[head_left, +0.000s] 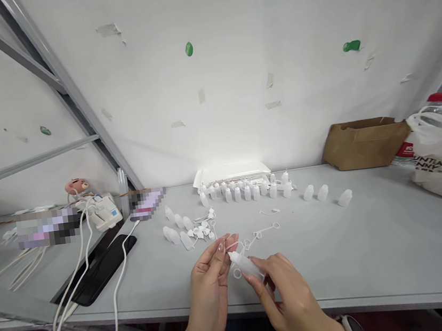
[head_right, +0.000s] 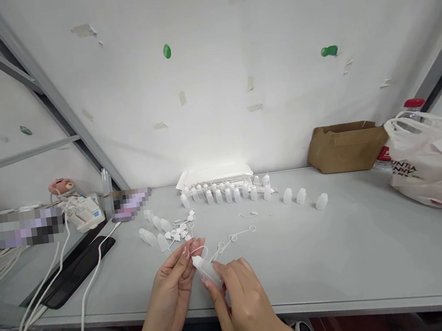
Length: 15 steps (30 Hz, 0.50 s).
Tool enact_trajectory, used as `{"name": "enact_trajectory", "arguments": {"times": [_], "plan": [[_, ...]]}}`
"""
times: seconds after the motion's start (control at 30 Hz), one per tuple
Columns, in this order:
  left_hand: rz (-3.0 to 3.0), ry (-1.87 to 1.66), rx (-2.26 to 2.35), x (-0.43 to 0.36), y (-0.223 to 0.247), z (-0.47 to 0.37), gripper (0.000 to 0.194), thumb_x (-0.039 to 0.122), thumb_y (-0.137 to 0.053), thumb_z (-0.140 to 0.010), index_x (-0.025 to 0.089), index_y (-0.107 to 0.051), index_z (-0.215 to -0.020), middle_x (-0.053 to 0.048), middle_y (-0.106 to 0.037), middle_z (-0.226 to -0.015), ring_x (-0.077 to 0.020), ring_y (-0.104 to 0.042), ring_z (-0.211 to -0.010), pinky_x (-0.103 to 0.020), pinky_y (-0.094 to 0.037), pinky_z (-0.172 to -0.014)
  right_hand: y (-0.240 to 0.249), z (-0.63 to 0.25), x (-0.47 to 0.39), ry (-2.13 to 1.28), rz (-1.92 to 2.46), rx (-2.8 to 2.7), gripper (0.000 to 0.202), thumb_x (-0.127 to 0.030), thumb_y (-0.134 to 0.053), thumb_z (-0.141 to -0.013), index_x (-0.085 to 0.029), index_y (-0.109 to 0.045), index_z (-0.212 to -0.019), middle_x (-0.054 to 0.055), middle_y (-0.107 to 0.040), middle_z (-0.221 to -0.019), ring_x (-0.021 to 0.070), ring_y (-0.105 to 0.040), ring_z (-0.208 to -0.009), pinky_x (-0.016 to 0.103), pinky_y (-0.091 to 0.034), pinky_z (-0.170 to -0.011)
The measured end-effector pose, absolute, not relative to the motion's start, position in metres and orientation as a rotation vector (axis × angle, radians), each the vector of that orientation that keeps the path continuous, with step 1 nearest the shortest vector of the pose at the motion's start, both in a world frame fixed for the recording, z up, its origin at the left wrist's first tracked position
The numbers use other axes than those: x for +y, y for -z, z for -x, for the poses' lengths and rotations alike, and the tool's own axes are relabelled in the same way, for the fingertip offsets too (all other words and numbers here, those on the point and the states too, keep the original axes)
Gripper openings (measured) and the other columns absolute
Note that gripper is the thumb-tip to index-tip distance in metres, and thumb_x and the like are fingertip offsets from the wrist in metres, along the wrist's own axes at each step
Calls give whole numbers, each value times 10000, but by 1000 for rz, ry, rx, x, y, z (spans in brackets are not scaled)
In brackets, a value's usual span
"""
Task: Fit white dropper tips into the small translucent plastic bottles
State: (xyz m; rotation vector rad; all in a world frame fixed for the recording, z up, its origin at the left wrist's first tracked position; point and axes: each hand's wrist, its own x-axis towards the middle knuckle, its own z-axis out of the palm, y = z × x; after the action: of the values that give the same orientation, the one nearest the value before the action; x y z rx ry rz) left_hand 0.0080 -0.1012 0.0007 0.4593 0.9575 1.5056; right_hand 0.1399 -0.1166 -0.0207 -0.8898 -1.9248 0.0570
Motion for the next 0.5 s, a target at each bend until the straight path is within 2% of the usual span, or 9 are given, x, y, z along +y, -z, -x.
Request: {"name": "enact_trajectory", "arguments": {"times": [0.2,0.3,0.4,0.5], "plan": [[-460,-1507,940,-99,6,-12,185,222,-682,-700,135,-682,-863,-85,-716,-935,-175,-636,-945,-264,-464,-889,28,-138,-117,-127,919,-1878,187,-160,-490,-851,-129,-519,-1033,57,-570,-699,172,-510,-632,317,-454,-609],[-477,-1493,901,-96,5,-9,184,229,-666,-719,135,-682,-876,-94,-699,-996,-183,-616,-994,-282,-434,-936,24,-140,-112,-496,1014,-1779,143,-246,-473,-868,-163,-556,-952,31,-580,-701,144,-527,-618,269,-454,-600],[-536,-1475,865,-93,3,-7,228,294,-630,-752,136,-679,-908,-106,-671,-1066,-194,-579,-1061,-305,-395,-980,17,-143,-105,-940,1107,-1642,225,-353,-436,-883,-181,-568,-826,-11,-547,-604,119,-516,-568,223,-435,-549],[-649,-1471,907,-92,4,-5,225,307,-657,-721,145,-689,-874,-95,-683,-1040,-210,-557,-1088,-326,-374,-995,10,-145,-103,-1126,1138,-1614,276,-405,-408,-885,-181,-562,-832,-20,-535,-589,115,-507,-561,215,-429,-536]]}}
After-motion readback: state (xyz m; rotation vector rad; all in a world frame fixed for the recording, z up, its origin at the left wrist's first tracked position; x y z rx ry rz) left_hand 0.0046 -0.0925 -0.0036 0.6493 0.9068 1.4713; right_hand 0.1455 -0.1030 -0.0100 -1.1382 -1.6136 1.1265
